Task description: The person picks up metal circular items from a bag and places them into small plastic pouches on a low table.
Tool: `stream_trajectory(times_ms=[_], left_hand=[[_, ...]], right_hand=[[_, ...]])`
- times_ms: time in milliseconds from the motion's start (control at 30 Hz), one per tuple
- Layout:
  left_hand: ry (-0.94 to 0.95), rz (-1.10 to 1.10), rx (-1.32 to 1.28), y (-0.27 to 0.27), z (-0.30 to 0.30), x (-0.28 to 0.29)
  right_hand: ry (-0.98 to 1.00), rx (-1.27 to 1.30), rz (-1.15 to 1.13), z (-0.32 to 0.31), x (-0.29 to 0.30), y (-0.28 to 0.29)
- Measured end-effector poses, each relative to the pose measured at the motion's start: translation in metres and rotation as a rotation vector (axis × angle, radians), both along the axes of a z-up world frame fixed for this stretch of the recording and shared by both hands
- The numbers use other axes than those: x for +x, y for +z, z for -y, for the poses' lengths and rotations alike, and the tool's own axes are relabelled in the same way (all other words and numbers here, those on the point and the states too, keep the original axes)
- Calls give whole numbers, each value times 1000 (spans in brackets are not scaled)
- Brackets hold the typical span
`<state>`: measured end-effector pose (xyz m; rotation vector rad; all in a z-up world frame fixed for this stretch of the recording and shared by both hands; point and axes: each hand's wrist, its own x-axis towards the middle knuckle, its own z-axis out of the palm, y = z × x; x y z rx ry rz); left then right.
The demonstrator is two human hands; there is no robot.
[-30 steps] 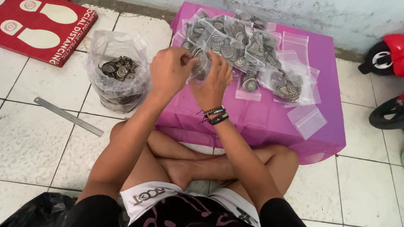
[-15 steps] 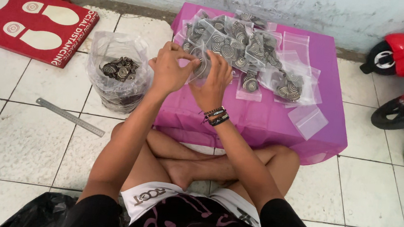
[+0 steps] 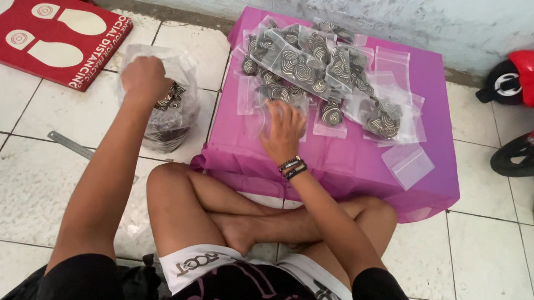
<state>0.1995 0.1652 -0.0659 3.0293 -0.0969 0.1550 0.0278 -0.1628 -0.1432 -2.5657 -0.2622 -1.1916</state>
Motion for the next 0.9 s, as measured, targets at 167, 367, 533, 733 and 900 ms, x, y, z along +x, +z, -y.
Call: stream_trajectory(times_ms=[167, 367, 533, 733, 900], left_hand=[[-6, -231, 72, -80, -16, 28], [102, -486, 225, -170, -15, 77], [118, -533, 245, -174, -12, 80], [189, -613, 136, -176, -12, 86], [142, -563, 110, -170, -13, 77]], right_hand=[[-11, -120, -55, 11, -4, -60], [-10, -89, -16, 18, -4, -73], [-4, -39, -20, 15, -6, -63], [-26, -27, -2, 14, -9, -61], [-18, 5, 2, 13, -12, -56]])
